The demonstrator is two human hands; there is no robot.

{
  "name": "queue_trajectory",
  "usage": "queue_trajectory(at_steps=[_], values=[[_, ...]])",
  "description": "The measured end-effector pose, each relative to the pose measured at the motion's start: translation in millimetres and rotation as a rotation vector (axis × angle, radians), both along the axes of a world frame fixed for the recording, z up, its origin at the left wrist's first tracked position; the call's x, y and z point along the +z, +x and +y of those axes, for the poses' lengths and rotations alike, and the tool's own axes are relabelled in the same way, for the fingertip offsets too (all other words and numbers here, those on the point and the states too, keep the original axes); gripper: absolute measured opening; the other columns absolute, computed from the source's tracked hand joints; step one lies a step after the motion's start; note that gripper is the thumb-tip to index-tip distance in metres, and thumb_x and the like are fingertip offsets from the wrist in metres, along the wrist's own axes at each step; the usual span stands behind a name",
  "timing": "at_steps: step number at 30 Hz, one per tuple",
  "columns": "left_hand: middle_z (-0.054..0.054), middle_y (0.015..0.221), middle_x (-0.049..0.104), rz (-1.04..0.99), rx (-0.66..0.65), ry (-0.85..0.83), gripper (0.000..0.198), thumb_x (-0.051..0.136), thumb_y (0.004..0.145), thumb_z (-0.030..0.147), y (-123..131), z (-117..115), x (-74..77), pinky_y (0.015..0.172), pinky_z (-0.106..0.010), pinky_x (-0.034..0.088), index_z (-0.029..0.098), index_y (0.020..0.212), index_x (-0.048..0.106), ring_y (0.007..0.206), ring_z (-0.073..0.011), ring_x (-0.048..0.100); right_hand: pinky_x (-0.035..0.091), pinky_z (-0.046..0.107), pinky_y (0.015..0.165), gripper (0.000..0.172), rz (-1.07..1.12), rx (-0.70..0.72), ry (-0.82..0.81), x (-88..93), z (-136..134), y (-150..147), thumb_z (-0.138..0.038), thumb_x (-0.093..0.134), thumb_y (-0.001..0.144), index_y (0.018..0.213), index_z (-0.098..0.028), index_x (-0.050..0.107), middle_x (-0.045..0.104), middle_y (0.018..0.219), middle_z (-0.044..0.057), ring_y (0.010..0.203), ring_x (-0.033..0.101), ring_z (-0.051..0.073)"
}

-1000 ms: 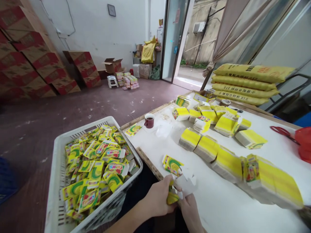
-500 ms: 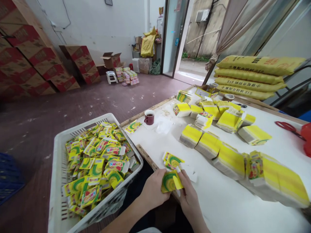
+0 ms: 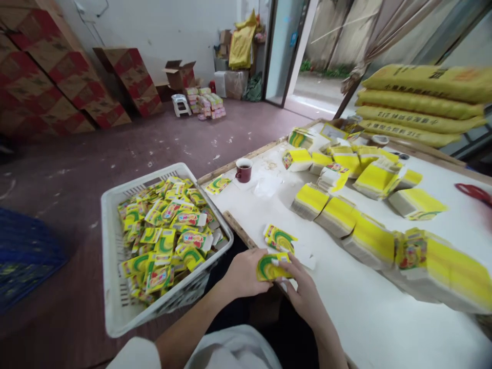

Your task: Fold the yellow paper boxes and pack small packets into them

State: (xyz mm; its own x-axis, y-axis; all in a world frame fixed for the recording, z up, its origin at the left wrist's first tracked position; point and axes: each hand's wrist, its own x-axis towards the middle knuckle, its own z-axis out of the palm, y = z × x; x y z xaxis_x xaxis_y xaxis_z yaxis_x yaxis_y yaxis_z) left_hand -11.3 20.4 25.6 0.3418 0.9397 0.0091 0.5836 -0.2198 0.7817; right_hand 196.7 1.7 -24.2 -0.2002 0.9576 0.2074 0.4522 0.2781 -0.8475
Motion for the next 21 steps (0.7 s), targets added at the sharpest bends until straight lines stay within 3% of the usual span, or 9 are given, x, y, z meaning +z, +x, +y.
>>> queue_trajectory(at_steps=[3,5,8,10,11,13,16,18,21], values=[[-0.01,0.11,0.07,-0.189,0.083,-0.019,0.061,0.084,0.06,0.034,0,-7,-5.4,0.094,-0.044,0.053,0.02,0.115,0.062,0.101,-0.0308,0.067,0.055,0.05,0.101,0.058,0.187,-0.058,-0.076,-9.6,-5,-14,-0.034,0.059,0.091,0.146,-0.025,0.046,0.055,0.146,0.016,0.13,0.059,0.03],[-0.007,0.1,0.069,-0.522,0.249,-0.06,0.06,0.083,0.064,0.049,-2,-11,-12.8,0.081,-0.037,0.055,0.021,0.111,0.059,0.087,-0.0238,0.068,0.058,0.046,0.096,0.069,0.311,-0.059,-0.126,-11.4,-4,-15,-0.036,0.062,0.091,0.153,-0.029,0.032,0.052,0.149,0.016,0.122,0.065,0.026],[-0.006,0.097,0.064,-1.091,0.655,-0.044,0.062,0.059,0.076,0.077,-6,-16,-29.4,0.069,-0.031,0.054,0.021,0.102,0.055,0.077,-0.0181,0.065,0.057,0.047,0.095,0.059,0.311,-0.124,-0.144,-12.3,6,-2,-0.041,0.065,0.089,0.143,-0.028,0.044,0.057,0.141,0.015,0.112,0.068,0.025],[-0.007,0.1,0.064,-1.259,0.862,-0.081,0.067,0.049,0.077,0.084,-7,-22,-42.1,0.072,-0.033,0.055,0.021,0.1,0.053,0.079,-0.0177,0.066,0.055,0.05,0.096,0.05,0.216,-0.21,-0.163,-15.8,14,11,-0.044,0.065,0.088,0.133,-0.024,0.054,0.063,0.133,0.015,0.106,0.069,0.025],[-0.007,0.1,0.064,-1.269,0.905,-0.151,0.068,0.052,0.076,0.084,-5,-26,-48.0,0.073,-0.033,0.056,0.02,0.102,0.052,0.078,-0.0172,0.067,0.055,0.052,0.096,0.049,0.164,-0.251,-0.171,-18.4,18,17,-0.046,0.065,0.087,0.128,-0.022,0.057,0.065,0.129,0.016,0.102,0.069,0.026],[-0.005,0.095,0.065,-1.179,0.816,-0.384,0.067,0.058,0.077,0.079,5,-37,-57.2,0.069,-0.03,0.054,0.019,0.106,0.053,0.072,-0.0144,0.066,0.055,0.052,0.093,0.047,0.084,-0.327,-0.172,-23.6,24,26,-0.048,0.064,0.085,0.121,-0.019,0.06,0.069,0.118,0.015,0.095,0.07,0.025],[-0.003,0.081,0.067,-1.014,0.502,-0.683,0.063,0.071,0.073,0.071,26,-53,-59.5,0.061,-0.025,0.049,0.015,0.101,0.06,0.061,-0.0108,0.061,0.057,0.048,0.085,0.039,-0.012,-0.408,-0.142,-26.6,29,32,-0.046,0.063,0.084,0.11,-0.018,0.062,0.073,0.104,0.013,0.086,0.069,0.025],[-0.002,0.075,0.066,-0.964,0.36,-0.762,0.059,0.081,0.066,0.064,39,-57,-53.9,0.061,-0.025,0.048,0.014,0.094,0.064,0.06,-0.01,0.059,0.057,0.045,0.08,0.032,-0.103,-0.458,-0.099,-25.5,31,32,-0.042,0.06,0.084,0.105,-0.017,0.062,0.073,0.099,0.013,0.082,0.068,0.024],[0.0,0.073,0.064,-0.923,0.282,-0.772,0.058,0.083,0.064,0.063,48,-50,-43.5,0.064,-0.026,0.049,0.015,0.09,0.064,0.062,-0.0099,0.057,0.055,0.042,0.077,0.024,-0.246,-0.461,-0.063,-24.5,37,30,-0.033,0.055,0.084,0.101,-0.017,0.062,0.071,0.098,0.014,0.083,0.065,0.024]])
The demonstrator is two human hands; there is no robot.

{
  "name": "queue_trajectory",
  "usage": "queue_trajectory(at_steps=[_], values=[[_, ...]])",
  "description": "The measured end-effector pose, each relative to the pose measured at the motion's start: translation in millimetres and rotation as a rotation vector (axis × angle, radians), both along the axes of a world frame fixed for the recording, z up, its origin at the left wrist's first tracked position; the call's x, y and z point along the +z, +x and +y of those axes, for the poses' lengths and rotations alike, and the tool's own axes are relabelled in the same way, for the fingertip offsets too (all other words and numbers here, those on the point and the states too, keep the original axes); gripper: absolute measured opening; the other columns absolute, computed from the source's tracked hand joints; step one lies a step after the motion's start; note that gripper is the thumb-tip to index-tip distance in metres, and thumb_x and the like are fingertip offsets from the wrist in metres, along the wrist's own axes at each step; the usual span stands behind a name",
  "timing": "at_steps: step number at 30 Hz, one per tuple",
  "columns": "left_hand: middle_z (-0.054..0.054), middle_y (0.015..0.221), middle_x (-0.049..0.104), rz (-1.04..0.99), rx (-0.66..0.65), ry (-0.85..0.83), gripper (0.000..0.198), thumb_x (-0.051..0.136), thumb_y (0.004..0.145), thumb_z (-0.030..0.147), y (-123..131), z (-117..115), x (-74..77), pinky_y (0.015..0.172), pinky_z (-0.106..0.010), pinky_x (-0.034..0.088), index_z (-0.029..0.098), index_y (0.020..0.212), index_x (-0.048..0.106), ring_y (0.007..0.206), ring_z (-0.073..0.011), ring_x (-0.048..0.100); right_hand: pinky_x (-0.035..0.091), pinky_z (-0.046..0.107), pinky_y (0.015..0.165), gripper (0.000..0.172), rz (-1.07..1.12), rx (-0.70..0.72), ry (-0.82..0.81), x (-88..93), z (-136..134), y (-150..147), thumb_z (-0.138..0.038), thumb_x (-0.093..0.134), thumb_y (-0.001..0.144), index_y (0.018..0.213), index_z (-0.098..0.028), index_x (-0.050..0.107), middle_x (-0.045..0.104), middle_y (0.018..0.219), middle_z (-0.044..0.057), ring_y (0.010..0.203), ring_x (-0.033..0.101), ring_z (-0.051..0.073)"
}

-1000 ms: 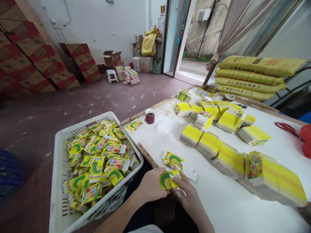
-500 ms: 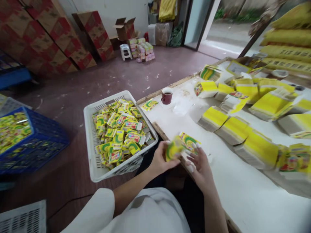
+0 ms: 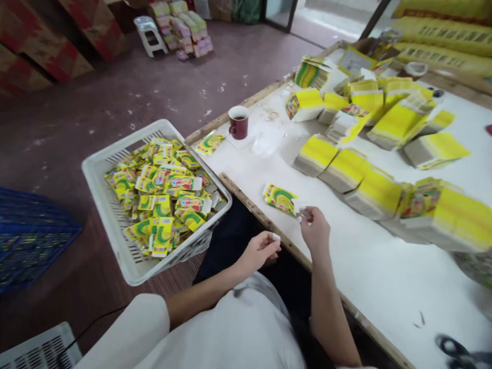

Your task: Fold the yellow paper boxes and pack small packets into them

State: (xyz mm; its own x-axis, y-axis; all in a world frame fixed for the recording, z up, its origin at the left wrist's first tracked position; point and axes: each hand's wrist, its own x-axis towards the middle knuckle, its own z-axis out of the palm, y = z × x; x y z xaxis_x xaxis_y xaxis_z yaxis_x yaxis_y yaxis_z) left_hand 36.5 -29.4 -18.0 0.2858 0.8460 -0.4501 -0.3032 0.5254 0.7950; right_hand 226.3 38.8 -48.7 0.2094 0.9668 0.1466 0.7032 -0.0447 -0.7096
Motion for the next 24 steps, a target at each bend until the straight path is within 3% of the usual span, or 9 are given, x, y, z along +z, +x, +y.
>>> queue_trajectory(at_steps=[5,11,15,19,21,24], values=[[-0.001,0.076,0.065,0.065,0.034,0.031,0.052,0.08,0.068,0.061,-4,15,4.9,0.065,-0.026,0.048,0.015,0.088,0.064,0.062,-0.0101,0.057,0.047,0.046,0.088,0.022,-0.116,-0.005,-0.045,-5.4,13,-13,-0.025,0.06,0.08,0.1,-0.017,0.063,0.065,0.102,0.016,0.097,0.057,0.029],[-0.001,0.074,0.065,0.081,0.025,-0.002,0.053,0.08,0.067,0.062,-5,9,-1.3,0.064,-0.026,0.047,0.015,0.087,0.064,0.061,-0.01,0.056,0.04,0.048,0.092,0.023,-0.166,-0.019,-0.118,-5.9,17,-27,-0.021,0.065,0.076,0.098,-0.016,0.058,0.06,0.103,0.018,0.102,0.051,0.033],[0.0,0.073,0.065,0.046,-0.012,-0.004,0.056,0.082,0.064,0.063,0,6,-1.8,0.062,-0.026,0.047,0.015,0.087,0.064,0.06,-0.0093,0.056,0.042,0.045,0.087,0.023,-0.125,-0.034,-0.128,-2.6,15,-30,-0.021,0.064,0.075,0.095,-0.019,0.052,0.061,0.097,0.014,0.097,0.053,0.032],[-0.001,0.076,0.066,-0.013,-0.049,0.021,0.059,0.084,0.062,0.062,2,10,-0.5,0.065,-0.027,0.049,0.015,0.092,0.064,0.063,-0.0106,0.059,0.046,0.037,0.072,0.022,-0.024,-0.066,-0.129,7.5,10,-27,-0.028,0.06,0.078,0.094,-0.022,0.046,0.06,0.082,0.004,0.076,0.057,0.024],[-0.004,0.087,0.069,-0.08,-0.002,0.043,0.061,0.086,0.062,0.059,2,15,-0.2,0.07,-0.028,0.051,0.015,0.1,0.064,0.074,-0.0141,0.065,0.046,0.034,0.065,0.025,0.073,-0.06,-0.109,17.8,2,-27,-0.034,0.06,0.081,0.096,-0.023,0.044,0.059,0.079,0.0,0.067,0.056,0.02],[-0.008,0.107,0.069,-0.244,0.234,0.131,0.066,0.086,0.063,0.06,4,25,2.1,0.084,-0.034,0.054,0.019,0.11,0.063,0.098,-0.0215,0.067,0.045,0.03,0.062,0.027,0.355,0.1,-0.085,34.8,-16,-36,-0.038,0.064,0.082,0.096,-0.024,0.045,0.058,0.079,-0.002,0.065,0.055,0.016]])
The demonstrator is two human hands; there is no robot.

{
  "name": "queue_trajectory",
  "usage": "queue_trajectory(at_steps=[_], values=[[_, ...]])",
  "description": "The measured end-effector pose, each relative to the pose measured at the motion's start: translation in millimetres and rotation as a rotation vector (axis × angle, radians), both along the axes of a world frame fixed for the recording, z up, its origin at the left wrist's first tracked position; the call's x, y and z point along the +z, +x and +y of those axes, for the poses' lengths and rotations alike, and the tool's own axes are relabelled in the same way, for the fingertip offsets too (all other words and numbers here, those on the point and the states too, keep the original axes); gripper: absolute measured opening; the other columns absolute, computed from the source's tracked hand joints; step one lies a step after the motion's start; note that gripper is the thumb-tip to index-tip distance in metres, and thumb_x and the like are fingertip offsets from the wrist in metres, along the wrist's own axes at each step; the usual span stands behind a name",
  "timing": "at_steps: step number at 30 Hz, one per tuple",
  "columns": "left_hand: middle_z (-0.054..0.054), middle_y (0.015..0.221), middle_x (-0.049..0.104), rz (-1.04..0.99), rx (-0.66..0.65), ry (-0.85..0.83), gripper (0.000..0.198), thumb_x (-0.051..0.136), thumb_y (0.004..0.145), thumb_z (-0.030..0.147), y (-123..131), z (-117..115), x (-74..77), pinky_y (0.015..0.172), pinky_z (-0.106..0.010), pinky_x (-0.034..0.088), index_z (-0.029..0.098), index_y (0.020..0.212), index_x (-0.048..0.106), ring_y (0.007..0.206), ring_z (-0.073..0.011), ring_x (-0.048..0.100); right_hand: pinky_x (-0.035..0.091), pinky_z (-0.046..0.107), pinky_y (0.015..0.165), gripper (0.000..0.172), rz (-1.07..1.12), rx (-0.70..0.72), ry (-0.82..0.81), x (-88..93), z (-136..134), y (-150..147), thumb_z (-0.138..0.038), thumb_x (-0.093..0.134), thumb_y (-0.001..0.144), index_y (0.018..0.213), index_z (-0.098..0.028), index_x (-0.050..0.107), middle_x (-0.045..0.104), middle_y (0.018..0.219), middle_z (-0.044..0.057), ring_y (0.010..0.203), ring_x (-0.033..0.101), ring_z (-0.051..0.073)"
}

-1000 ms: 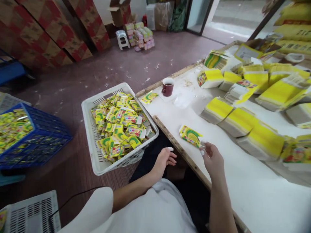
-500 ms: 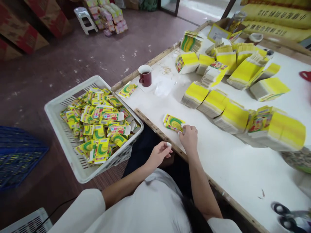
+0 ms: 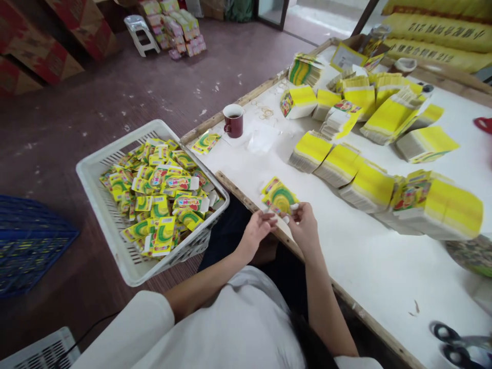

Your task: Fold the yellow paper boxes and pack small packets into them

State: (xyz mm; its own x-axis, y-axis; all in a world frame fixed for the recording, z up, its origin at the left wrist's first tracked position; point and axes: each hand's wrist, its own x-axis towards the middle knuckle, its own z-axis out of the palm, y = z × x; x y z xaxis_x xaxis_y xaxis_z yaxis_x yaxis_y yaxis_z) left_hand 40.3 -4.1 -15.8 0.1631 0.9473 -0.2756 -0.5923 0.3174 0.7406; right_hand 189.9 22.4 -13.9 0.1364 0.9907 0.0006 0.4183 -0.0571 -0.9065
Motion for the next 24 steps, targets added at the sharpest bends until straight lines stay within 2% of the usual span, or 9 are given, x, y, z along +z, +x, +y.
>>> queue_trajectory(at_steps=[2,4,6,9,12,14,20,22,24], values=[[-0.009,0.106,0.069,-0.071,0.102,0.044,0.066,0.081,0.063,0.068,1,6,4.3,0.089,-0.038,0.054,0.02,0.105,0.065,0.105,-0.0257,0.066,0.042,0.028,0.06,0.026,0.201,0.187,-0.03,7.5,-15,-15,-0.035,0.067,0.081,0.095,-0.025,0.047,0.056,0.077,-0.003,0.064,0.052,0.015],[-0.01,0.099,0.07,-0.096,0.117,0.056,0.065,0.076,0.062,0.074,1,11,10.8,0.086,-0.041,0.056,0.019,0.095,0.067,0.104,-0.0292,0.066,0.041,0.027,0.059,0.027,0.364,0.308,-0.089,10.7,-27,-32,-0.034,0.069,0.081,0.09,-0.025,0.045,0.053,0.074,-0.004,0.064,0.049,0.014],[-0.011,0.09,0.069,-0.12,0.138,0.052,0.062,0.073,0.062,0.077,-1,15,18.4,0.08,-0.042,0.057,0.019,0.084,0.066,0.098,-0.0308,0.067,0.04,0.027,0.059,0.032,0.506,0.304,-0.108,11.7,-36,-48,-0.035,0.073,0.08,0.088,-0.026,0.043,0.05,0.076,-0.004,0.065,0.047,0.013],[-0.011,0.079,0.065,-0.164,0.185,0.029,0.062,0.067,0.065,0.079,-6,20,29.3,0.071,-0.039,0.058,0.018,0.071,0.061,0.089,-0.0295,0.067,0.039,0.025,0.061,0.041,0.608,0.28,-0.111,14.4,-42,-59,-0.036,0.081,0.074,0.089,-0.026,0.044,0.049,0.081,-0.004,0.069,0.045,0.013],[-0.009,0.073,0.06,-0.162,0.19,-0.001,0.067,0.066,0.06,0.084,-9,25,34.0,0.065,-0.035,0.056,0.019,0.065,0.055,0.082,-0.0264,0.065,0.039,0.025,0.061,0.047,0.664,0.348,-0.129,17.0,-41,-60,-0.036,0.086,0.07,0.092,-0.026,0.046,0.051,0.084,-0.004,0.071,0.046,0.012],[-0.007,0.072,0.058,-0.145,0.203,-0.014,0.071,0.066,0.056,0.088,-7,25,31.1,0.062,-0.032,0.055,0.019,0.066,0.053,0.08,-0.0246,0.064,0.039,0.025,0.061,0.05,0.675,0.366,-0.134,16.1,-39,-58,-0.036,0.088,0.067,0.093,-0.026,0.046,0.051,0.083,-0.004,0.07,0.047,0.012],[-0.005,0.077,0.063,-0.013,0.234,0.018,0.074,0.069,0.054,0.088,2,17,6.0,0.061,-0.029,0.052,0.02,0.081,0.06,0.079,-0.0222,0.065,0.042,0.027,0.064,0.048,0.572,0.226,-0.105,9.6,-35,-45,-0.039,0.085,0.071,0.101,-0.028,0.048,0.053,0.084,-0.004,0.071,0.05,0.014],[-0.004,0.079,0.064,0.048,0.256,0.067,0.073,0.07,0.055,0.087,0,15,2.5,0.062,-0.029,0.051,0.02,0.083,0.061,0.077,-0.0204,0.064,0.043,0.028,0.066,0.045,0.52,0.236,-0.092,11.6,-36,-42,-0.04,0.083,0.074,0.102,-0.027,0.05,0.055,0.087,-0.002,0.073,0.051,0.015],[-0.001,0.075,0.061,0.097,0.286,0.102,0.071,0.069,0.057,0.086,-4,15,4.0,0.061,-0.028,0.049,0.02,0.083,0.06,0.069,-0.0164,0.059,0.044,0.028,0.067,0.04,0.467,0.304,-0.085,14.3,-38,-44,-0.038,0.081,0.076,0.099,-0.026,0.051,0.055,0.086,-0.002,0.073,0.051,0.014]])
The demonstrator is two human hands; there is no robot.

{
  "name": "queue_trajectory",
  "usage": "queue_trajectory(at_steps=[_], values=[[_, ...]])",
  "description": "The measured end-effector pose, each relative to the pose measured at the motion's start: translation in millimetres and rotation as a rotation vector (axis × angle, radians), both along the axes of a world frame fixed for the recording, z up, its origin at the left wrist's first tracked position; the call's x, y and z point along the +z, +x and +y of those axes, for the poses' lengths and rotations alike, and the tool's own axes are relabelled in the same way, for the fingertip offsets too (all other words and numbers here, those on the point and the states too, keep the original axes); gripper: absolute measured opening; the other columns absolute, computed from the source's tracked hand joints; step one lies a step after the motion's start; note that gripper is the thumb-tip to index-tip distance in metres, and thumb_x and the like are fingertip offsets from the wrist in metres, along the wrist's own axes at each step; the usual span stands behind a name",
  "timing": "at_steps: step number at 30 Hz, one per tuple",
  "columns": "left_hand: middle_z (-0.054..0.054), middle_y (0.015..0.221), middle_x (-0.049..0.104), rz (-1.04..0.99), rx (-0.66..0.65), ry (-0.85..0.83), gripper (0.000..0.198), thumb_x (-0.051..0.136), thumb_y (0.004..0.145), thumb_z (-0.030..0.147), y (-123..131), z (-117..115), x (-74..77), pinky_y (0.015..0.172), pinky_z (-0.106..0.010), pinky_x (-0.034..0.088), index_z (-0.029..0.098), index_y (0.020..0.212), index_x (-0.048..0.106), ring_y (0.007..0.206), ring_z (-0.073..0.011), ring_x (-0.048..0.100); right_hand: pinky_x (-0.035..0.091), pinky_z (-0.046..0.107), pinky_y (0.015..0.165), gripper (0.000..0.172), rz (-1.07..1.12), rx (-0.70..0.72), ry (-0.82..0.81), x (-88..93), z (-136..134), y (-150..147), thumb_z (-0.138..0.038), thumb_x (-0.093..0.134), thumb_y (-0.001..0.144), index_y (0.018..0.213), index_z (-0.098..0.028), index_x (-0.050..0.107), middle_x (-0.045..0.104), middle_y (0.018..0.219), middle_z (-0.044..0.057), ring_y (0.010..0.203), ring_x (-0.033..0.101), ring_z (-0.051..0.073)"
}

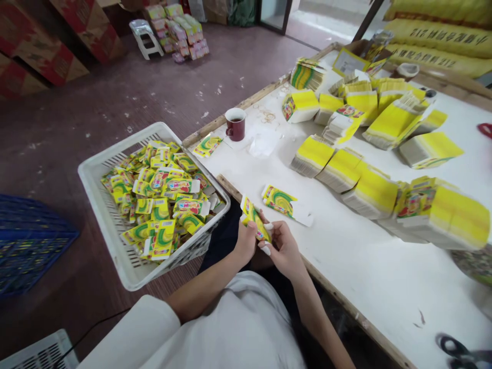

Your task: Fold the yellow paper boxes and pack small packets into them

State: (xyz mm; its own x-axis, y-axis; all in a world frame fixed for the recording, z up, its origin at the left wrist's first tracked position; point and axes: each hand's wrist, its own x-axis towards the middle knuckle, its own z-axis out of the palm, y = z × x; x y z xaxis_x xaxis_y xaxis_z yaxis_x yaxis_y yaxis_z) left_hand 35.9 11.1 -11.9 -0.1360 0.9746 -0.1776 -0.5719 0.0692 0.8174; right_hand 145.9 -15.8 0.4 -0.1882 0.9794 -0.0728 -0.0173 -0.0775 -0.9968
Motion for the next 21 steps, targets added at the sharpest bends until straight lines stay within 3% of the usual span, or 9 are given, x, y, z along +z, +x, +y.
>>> queue_trajectory(at_steps=[4,6,8,10,13,16,21], values=[[0.003,0.066,0.05,0.116,0.068,0.016,0.068,0.069,0.059,0.085,-12,4,8.3,0.056,-0.024,0.044,0.02,0.075,0.055,0.057,-0.0108,0.044,0.044,0.028,0.066,0.032,-0.018,0.1,0.021,-0.8,-2,-12,-0.036,0.077,0.08,0.094,-0.024,0.051,0.056,0.083,-0.002,0.071,0.052,0.014],[0.003,0.07,0.053,0.146,0.077,0.027,0.07,0.072,0.054,0.084,-15,5,10.6,0.059,-0.024,0.046,0.021,0.079,0.058,0.06,-0.0114,0.047,0.043,0.027,0.064,0.029,-0.013,0.06,0.012,-4.3,-1,-15,-0.037,0.074,0.082,0.093,-0.024,0.051,0.054,0.079,-0.003,0.069,0.05,0.014],[0.0,0.077,0.059,0.125,0.072,0.048,0.079,0.062,0.052,0.092,-14,5,10.7,0.066,-0.027,0.049,0.021,0.087,0.061,0.068,-0.0146,0.054,0.042,0.027,0.063,0.029,0.008,-0.013,0.0,-7.3,2,-12,-0.041,0.073,0.083,0.092,-0.025,0.051,0.054,0.078,-0.003,0.068,0.05,0.014],[-0.004,0.088,0.064,0.086,0.06,0.063,0.085,0.049,0.058,0.097,-10,4,9.2,0.073,-0.029,0.051,0.022,0.096,0.063,0.079,-0.0185,0.06,0.044,0.028,0.064,0.032,0.036,-0.108,-0.021,-8.4,6,-5,-0.047,0.072,0.082,0.092,-0.025,0.051,0.055,0.079,-0.003,0.069,0.051,0.015],[-0.004,0.096,0.067,0.116,0.034,0.027,0.06,0.059,0.079,0.076,-5,3,5.1,0.081,-0.029,0.05,0.021,0.101,0.065,0.087,-0.0182,0.062,0.047,0.03,0.065,0.039,0.088,-0.192,-0.075,-7.0,11,5,-0.054,0.073,0.079,0.089,-0.025,0.05,0.058,0.079,-0.002,0.069,0.054,0.016],[-0.001,0.084,0.067,0.206,0.035,-0.029,0.039,0.066,0.087,0.057,-3,4,1.1,0.075,-0.025,0.048,0.018,0.092,0.067,0.078,-0.015,0.059,0.048,0.028,0.063,0.04,0.171,-0.181,-0.138,-6.4,11,7,-0.052,0.078,0.075,0.084,-0.025,0.049,0.059,0.075,-0.003,0.066,0.054,0.015],[0.002,0.066,0.056,0.295,-0.015,-0.059,0.05,0.06,0.088,0.063,-5,8,1.9,0.06,-0.023,0.039,0.016,0.069,0.058,0.062,-0.0112,0.046,0.051,0.03,0.068,0.04,0.313,-0.28,-0.191,-6.2,8,2,-0.048,0.08,0.072,0.085,-0.025,0.051,0.064,0.079,-0.002,0.069,0.059,0.016]])
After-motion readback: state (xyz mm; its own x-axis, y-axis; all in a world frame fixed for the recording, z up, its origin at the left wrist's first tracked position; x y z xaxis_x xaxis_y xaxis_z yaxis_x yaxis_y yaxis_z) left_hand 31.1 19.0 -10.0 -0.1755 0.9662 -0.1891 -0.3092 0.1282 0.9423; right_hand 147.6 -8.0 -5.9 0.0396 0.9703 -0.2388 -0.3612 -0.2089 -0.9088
